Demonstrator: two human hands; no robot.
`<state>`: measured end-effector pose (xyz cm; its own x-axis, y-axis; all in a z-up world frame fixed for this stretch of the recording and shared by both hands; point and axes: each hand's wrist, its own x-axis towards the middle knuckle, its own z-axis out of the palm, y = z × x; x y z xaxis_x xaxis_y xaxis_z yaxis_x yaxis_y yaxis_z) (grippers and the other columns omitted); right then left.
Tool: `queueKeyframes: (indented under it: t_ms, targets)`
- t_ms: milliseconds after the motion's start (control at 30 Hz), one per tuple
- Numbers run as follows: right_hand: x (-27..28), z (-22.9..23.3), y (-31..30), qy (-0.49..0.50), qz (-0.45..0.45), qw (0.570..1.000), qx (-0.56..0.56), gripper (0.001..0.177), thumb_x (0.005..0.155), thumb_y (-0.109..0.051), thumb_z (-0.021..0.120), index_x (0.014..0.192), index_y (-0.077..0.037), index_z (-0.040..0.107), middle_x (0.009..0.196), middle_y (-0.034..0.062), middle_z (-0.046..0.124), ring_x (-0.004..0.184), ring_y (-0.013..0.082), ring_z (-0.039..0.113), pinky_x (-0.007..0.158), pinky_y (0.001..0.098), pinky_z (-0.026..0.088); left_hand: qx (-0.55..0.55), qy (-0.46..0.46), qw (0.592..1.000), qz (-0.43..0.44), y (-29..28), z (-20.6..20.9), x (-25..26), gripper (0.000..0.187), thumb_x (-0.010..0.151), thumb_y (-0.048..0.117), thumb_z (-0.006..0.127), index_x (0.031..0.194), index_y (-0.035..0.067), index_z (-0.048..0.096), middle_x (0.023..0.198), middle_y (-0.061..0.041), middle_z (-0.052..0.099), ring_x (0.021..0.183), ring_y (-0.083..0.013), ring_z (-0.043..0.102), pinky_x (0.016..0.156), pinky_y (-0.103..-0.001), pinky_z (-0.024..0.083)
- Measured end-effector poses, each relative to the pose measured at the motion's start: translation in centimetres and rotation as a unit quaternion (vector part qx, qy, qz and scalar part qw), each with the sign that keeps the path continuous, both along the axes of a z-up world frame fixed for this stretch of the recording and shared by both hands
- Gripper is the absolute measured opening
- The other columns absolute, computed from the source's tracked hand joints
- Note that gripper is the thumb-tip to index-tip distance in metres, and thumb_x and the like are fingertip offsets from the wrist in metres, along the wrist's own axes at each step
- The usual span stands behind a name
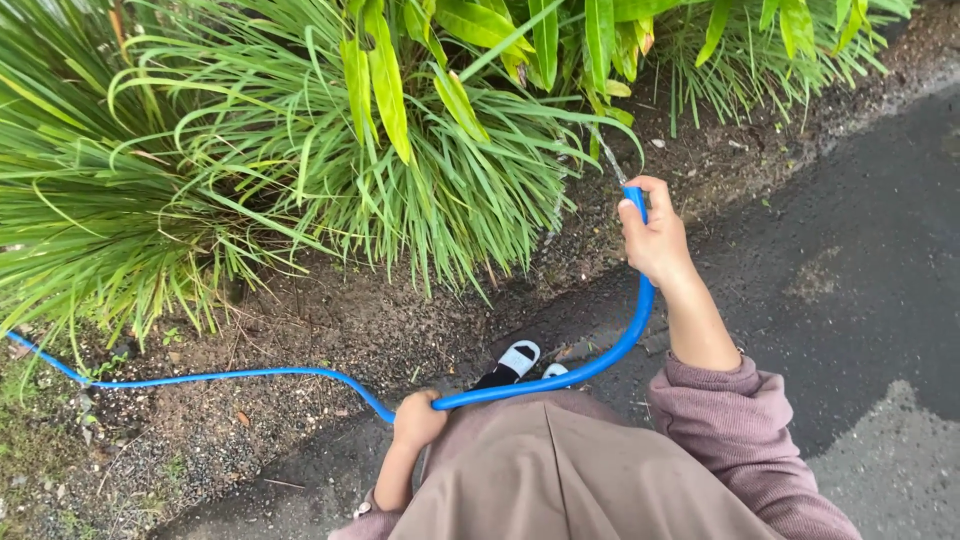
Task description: Watering various plants in a garden bed using a blue garden hose while walking along a path.
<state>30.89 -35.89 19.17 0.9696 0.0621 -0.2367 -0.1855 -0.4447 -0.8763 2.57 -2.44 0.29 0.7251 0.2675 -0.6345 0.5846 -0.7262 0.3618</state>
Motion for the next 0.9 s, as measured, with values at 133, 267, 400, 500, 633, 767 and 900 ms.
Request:
queueKeyframes:
  t_ms: [133, 267, 400, 500, 633, 767, 900]
  targets:
    - [-0.7, -0.8, -1.4, 0.027, 0.0, 1.0, -0.016, 0.027, 0.109, -0.03, 0.044, 0.136, -0.025, 0.041, 0.064, 0.0052, 0.048, 0.05, 0.0204, 0.043, 0.049, 0.0412, 0.037, 0.002, 0.015, 1.0, -0.019, 0.0, 0.2, 0.9, 0.02, 0.077, 0.033, 0.057, 0.062, 0.02, 0.062, 0.073, -0.006, 0.071, 0.08, -0.0346, 0.068, 0.077, -0.047, 0.053]
    - [-1.3, -2.9, -2.7, 0.01, -0.082, 0.997, -0.012, 0.022, 0.108, -0.02, 0.049, 0.129, -0.021, 0.053, 0.06, 0.0075, 0.055, 0.042, 0.0175, 0.053, 0.037, 0.0302, 0.046, 0.004, -0.024, 1.0, -0.02, 0.5, -0.2, 2.1, 0.02, 0.072, 0.022, 0.062, 0.081, 0.016, 0.078, 0.076, -0.011, 0.072, 0.086, -0.0369, 0.074, 0.08, -0.044, 0.059]
    - [-2.7, -4.0, -4.2, 0.035, -0.127, 0.991, -0.037, 0.022, 0.107, -0.021, 0.051, 0.129, -0.021, 0.055, 0.063, 0.0093, 0.056, 0.044, 0.0195, 0.055, 0.039, 0.0318, 0.047, -0.004, -0.02, 0.998, -0.052, 1.2, -0.7, 3.8, 0.02, 0.071, 0.023, 0.063, 0.082, 0.016, 0.079, 0.075, -0.012, 0.072, 0.087, -0.0387, 0.074, 0.079, -0.046, 0.058]
    - [-3.9, -4.0, -5.4, 0.053, -0.161, 0.983, -0.075, 0.024, 0.107, -0.021, 0.052, 0.131, -0.021, 0.056, 0.065, 0.0103, 0.059, 0.045, 0.0208, 0.057, 0.04, 0.0341, 0.047, -0.004, -0.017, 0.996, -0.084, 1.7, -0.9, 5.3, 0.02, 0.072, 0.022, 0.063, 0.083, 0.016, 0.078, 0.076, -0.013, 0.073, 0.089, -0.0391, 0.075, 0.079, -0.047, 0.058]
    - [-5.4, -4.5, -6.5, 0.052, -0.208, 0.973, -0.081, 0.024, 0.107, -0.022, 0.053, 0.13, -0.023, 0.056, 0.062, 0.0117, 0.058, 0.045, 0.0237, 0.057, 0.04, 0.0347, 0.048, -0.016, -0.014, 0.992, -0.121, 2.4, -1.7, 7.6, 0.022, 0.073, 0.021, 0.061, 0.083, 0.017, 0.08, 0.079, -0.014, 0.074, 0.091, -0.04, 0.075, 0.08, -0.049, 0.059]
    - [-7.4, -4.5, -5.4, 0.079, -0.235, 0.964, -0.091, 0.024, 0.105, -0.02, 0.056, 0.128, -0.019, 0.058, 0.062, 0.0129, 0.057, 0.045, 0.0244, 0.057, 0.04, 0.0345, 0.048, -0.037, -0.011, 0.984, -0.175, 3.3, -2.7, 9.8, 0.022, 0.075, 0.02, 0.061, 0.085, 0.016, 0.079, 0.079, -0.014, 0.074, 0.09, -0.0402, 0.074, 0.081, -0.047, 0.059]
    - [-9.7, -5.3, -4.6, 0.163, -0.175, 0.956, -0.171, 0.027, 0.1, -0.034, 0.055, 0.127, -0.034, 0.057, 0.066, 0.0068, 0.056, 0.061, 0.0229, 0.054, 0.066, 0.0393, 0.045, -0.044, 0.008, 0.974, -0.223, 3.6, -4.2, 11.7, 0.042, 0.091, 0.048, 0.061, 0.061, 0.018, 0.061, 0.069, -0.009, 0.069, 0.072, -0.0358, 0.068, 0.069, -0.048, 0.055]
